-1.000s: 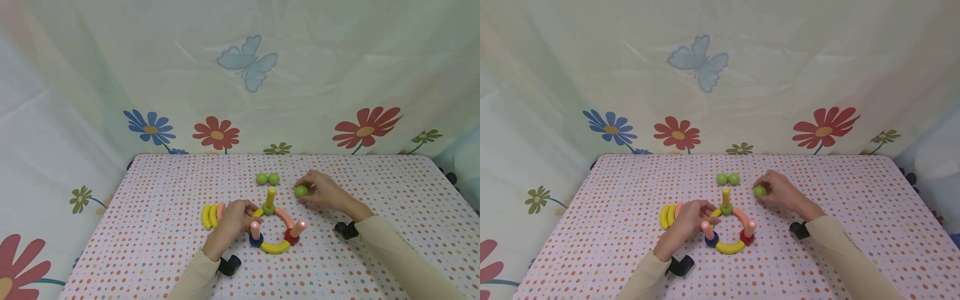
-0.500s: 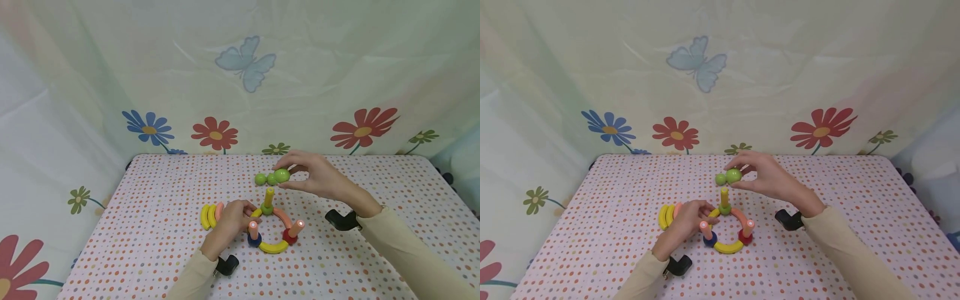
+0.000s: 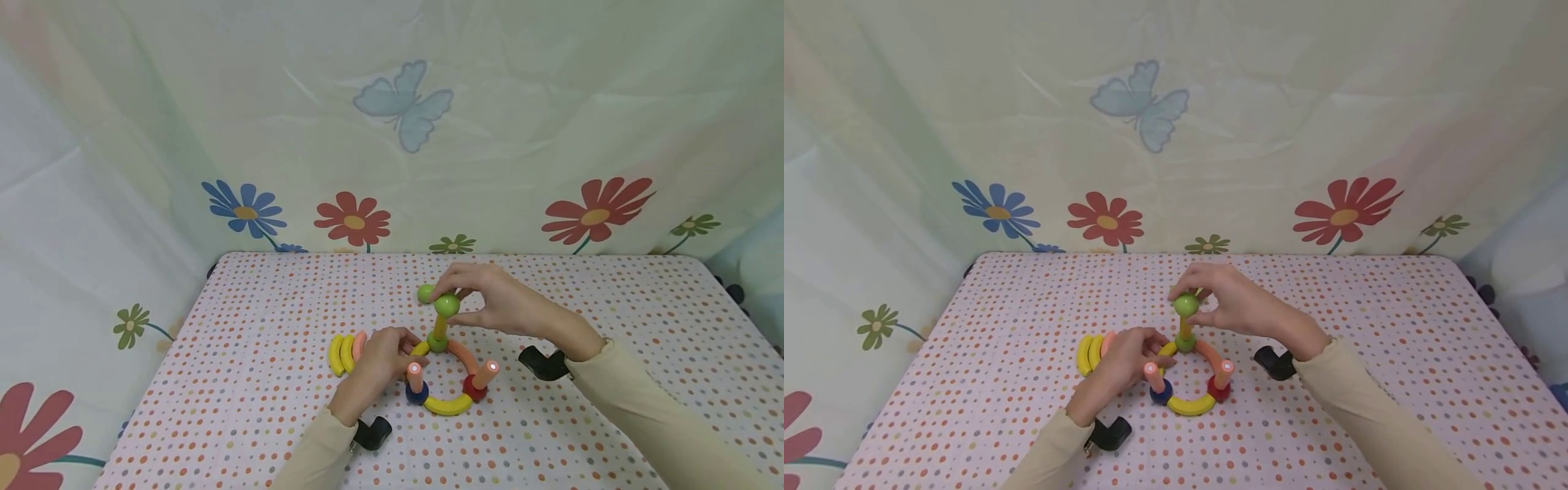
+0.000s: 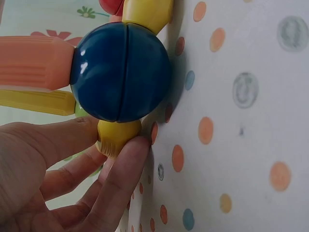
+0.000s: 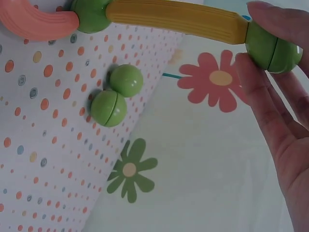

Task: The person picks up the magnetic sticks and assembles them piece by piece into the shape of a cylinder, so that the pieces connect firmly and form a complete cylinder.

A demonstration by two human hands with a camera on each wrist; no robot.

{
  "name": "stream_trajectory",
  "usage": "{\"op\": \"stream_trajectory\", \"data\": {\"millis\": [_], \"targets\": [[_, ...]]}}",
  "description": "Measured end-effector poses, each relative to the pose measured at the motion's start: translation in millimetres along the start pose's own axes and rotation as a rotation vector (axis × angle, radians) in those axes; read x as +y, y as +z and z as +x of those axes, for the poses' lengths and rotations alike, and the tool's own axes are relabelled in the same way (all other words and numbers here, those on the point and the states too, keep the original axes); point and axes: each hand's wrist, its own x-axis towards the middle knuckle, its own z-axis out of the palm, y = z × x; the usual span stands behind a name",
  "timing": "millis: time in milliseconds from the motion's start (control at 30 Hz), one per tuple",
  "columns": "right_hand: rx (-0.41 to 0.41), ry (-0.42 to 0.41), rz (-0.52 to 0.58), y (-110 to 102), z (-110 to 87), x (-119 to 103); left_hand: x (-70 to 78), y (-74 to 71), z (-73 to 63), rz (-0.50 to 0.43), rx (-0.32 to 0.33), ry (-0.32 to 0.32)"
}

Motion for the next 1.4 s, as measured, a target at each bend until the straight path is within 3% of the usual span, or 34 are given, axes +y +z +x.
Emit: {"op": "stream_trajectory", "data": {"millis": [267, 467, 600, 733, 900, 1100, 1400], "targets": [[0.022, -0.019, 0.032, 0.2, 0.6, 4.0, 1.0, 0.2, 1.1, 0.0, -0.004, -0.031], [0.112, 0.118, 0.186, -6.5, -7.5, 20.5, 0.4, 1.2, 1.8, 0.006, 0.005, -0.019], [0.167, 0.179, 0.151, -3.2, -6.9, 43.2, 0.3, 0.2, 2.1, -0.002, 0.008, -0.014], [0.11, 0.211, 0.065, 11.1, -2.6, 67.4, 0.3, -0.2, 1.2, -0.029, 0.008, -0.011], [0.014, 0.253, 0.075, 32.2, 0.5, 86.0, 0.1, 1.8, -0.9, -0.045, 0.006, -0.044], [-0.024, 0.296, 0.047, 45.3, -3.3, 89.8, 0.0, 4.4, -2.5, -0.037, 0.007, -0.049], [-0.04, 0.37, 0.031, 45.9, -22.3, 88.0, 0.2, 1.5, -2.2, -0.09, -0.002, -0.037]]}}
